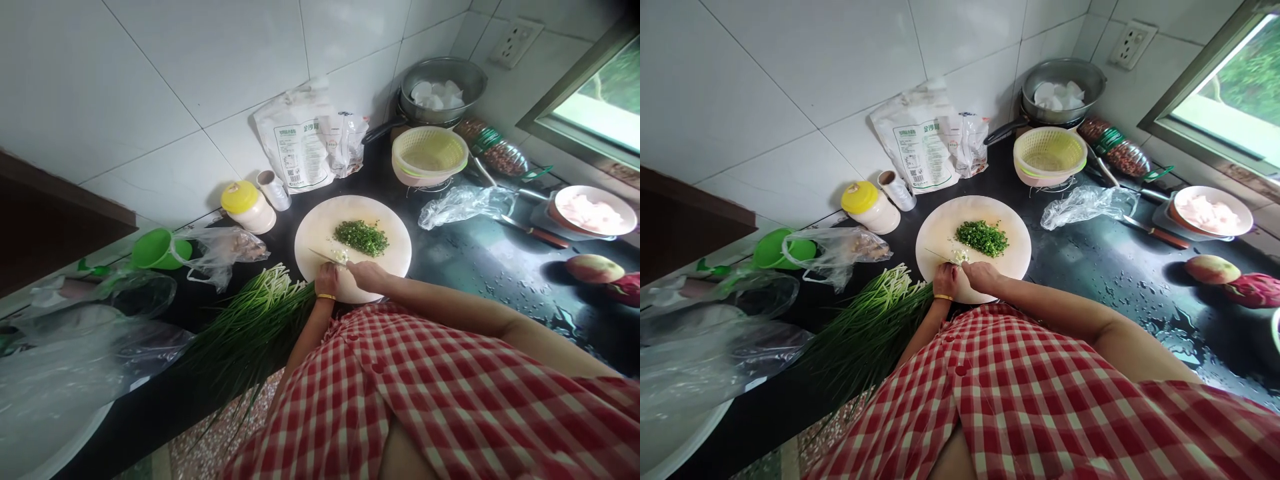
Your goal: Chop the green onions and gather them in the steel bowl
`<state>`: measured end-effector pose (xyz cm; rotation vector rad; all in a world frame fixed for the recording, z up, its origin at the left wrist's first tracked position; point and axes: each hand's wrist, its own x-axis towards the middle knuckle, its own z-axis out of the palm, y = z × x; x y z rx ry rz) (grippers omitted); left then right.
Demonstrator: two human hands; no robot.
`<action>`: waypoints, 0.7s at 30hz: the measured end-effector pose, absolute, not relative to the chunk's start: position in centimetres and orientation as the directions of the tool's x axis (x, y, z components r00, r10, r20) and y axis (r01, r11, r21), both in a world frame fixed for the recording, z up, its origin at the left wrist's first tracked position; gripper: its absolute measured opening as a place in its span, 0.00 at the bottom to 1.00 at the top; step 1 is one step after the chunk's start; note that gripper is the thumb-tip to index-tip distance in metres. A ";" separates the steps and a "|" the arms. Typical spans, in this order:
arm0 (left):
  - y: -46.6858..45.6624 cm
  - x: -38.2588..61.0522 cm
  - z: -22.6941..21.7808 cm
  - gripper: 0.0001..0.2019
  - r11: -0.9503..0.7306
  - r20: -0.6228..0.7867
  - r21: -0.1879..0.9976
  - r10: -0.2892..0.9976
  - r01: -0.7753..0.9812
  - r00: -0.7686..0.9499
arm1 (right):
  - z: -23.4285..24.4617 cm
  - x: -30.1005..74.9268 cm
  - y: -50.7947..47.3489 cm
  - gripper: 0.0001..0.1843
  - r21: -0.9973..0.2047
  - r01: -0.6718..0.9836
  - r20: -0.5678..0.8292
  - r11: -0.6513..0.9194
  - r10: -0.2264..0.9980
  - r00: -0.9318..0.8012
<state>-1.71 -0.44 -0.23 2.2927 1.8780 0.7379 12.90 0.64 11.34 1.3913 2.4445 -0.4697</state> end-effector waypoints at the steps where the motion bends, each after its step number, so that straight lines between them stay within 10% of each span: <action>1: -0.4 -1.7 -0.2 0.09 -0.237 0.302 0.367 0.945 0.900 0.126 | 11.3 12.9 0.6 0.18 -0.137 0.867 -0.405 0.479 0.772 -0.490; 21: 1.4 -0.7 0.5 0.15 -0.355 0.219 0.364 0.931 0.861 0.292 | 10.9 17.3 3.0 0.18 -0.131 0.928 -0.355 0.349 0.857 -0.373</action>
